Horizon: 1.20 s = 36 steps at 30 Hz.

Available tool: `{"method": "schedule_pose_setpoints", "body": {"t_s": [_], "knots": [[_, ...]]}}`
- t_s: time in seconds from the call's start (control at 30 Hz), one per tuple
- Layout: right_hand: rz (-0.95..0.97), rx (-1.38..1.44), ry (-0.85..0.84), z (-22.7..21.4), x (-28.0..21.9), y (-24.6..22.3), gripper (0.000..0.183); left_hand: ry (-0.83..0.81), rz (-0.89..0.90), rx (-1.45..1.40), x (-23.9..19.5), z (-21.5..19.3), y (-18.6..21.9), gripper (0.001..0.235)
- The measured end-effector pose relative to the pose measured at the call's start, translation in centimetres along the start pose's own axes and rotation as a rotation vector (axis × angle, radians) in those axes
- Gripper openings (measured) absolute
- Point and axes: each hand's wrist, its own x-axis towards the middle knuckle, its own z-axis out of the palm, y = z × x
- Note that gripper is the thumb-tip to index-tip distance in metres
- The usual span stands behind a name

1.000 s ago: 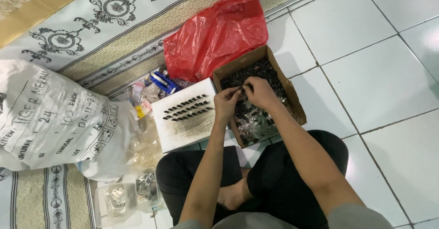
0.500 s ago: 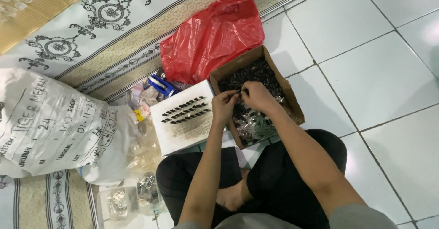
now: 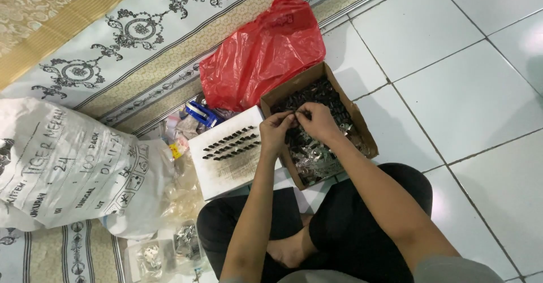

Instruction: The person sits on the floor and picks small black hardware pieces from a cardboard box, placing them in rows on a white tray. They then gather the sorted pieces and place them into a small plastic bag, which is then sealed using a handheld tape dispenser.

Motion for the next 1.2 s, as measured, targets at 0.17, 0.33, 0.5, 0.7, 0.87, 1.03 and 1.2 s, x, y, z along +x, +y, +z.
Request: {"method": "schedule_pose_setpoints", "body": {"t_s": [0.17, 0.33, 0.5, 0.7, 0.87, 1.03, 1.2], "knots": [[-0.02, -0.039, 0.014, 1.4, 0.9, 2.6, 0.023, -0.042, 0.009, 0.048, 0.6, -0.5, -1.5, 0.018], [-0.033, -0.041, 0.015, 0.5, 0.8, 1.8, 0.021, -0.098, 0.018, 0.115, 1.0, 0.0, -1.1, 0.017], [-0.005, 0.152, 0.057, -1.0, 0.5, -0.1, 0.022, -0.099, 0.059, 0.01, 1.5, -0.2, 0.0, 0.019], [0.009, 0.356, -0.028, -2.1, 0.5, -0.6, 0.023, -0.007, -0.031, -0.218, 1.3, 0.8, -1.6, 0.021], [-0.035, 0.325, -0.008, -1.2, 1.1, 0.9, 0.017, 0.023, -0.032, -0.22, 1.0, 0.8, -1.3, 0.018], [-0.03, 0.183, 0.003, -1.1, 0.5, 0.9, 0.014, 0.082, -0.004, -0.115, -0.4, 1.9, -0.3, 0.018], [0.003, 0.091, 0.043, -0.6, 0.4, 0.3, 0.023, 0.141, 0.016, -0.059, -1.0, 2.2, 0.3, 0.017]]}}
